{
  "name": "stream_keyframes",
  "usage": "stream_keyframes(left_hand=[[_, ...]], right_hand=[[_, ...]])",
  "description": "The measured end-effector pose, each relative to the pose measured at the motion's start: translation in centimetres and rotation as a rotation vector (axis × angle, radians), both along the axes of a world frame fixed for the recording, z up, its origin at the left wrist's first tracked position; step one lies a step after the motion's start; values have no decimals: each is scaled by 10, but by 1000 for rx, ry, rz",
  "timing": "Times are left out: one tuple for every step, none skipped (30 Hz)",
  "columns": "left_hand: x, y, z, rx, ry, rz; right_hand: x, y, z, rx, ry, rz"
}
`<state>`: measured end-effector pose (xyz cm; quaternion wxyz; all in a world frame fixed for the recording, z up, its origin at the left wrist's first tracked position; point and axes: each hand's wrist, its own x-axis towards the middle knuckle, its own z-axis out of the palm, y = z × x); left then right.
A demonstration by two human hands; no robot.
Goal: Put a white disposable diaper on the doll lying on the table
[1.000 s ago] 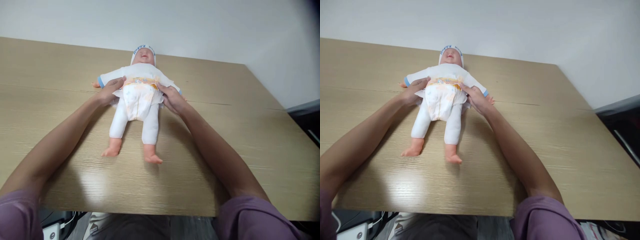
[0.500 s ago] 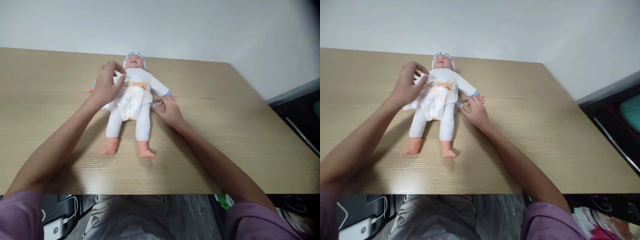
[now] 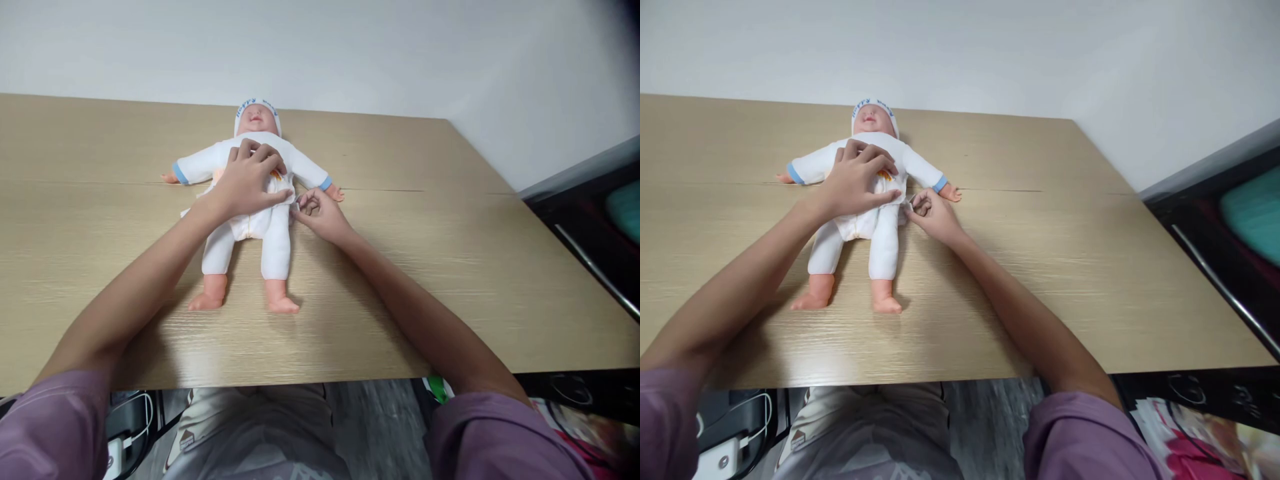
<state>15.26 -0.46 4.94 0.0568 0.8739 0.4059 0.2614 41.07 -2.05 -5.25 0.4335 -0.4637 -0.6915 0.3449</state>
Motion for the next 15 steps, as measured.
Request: stream_keyframes(left_hand=[[0, 0, 0, -1, 0, -3], [1, 0, 0, -2, -2, -6], [1, 1, 0, -3, -4, -7], [2, 1, 0, -3, -6, -7], [2, 1, 0, -3, -7, -7], [3, 2, -1, -2, -7, -7], [3, 2, -1, -2, -6, -7], [3, 2, -2, -1, -4, -6], [3, 2, -2, -1, -1, -5], [3, 1, -2, -4, 3, -3], [3, 1, -2, -7, 6, -1], [3, 1, -1, -11, 7, 2], [3, 0, -1, -13, 7, 5], [4, 0, -1, -12, 5, 6], [4, 0, -1, -8, 3, 5]], right_hand=[[-2, 1, 1, -25, 43, 28], [-3, 1, 2, -50, 78, 43], [-3, 3, 2, -73, 105, 45], [-3, 5, 3, -89, 125, 35], [-2, 7, 3, -98, 142, 14], [-2, 9, 3, -104, 157, -12], [-1, 11, 4, -112, 173, -36], [0, 13, 4, -123, 188, -50], [1, 14, 4, -136, 199, -51], [1, 14, 5, -149, 207, -38], [1, 13, 6, -160, 207, -12], [1, 12, 7, -166, 197, 19], [1, 11, 8, -166, 174, 48], [0, 9, 8, -159, 141, 68], [0, 8, 8, -145, 103, 79]])
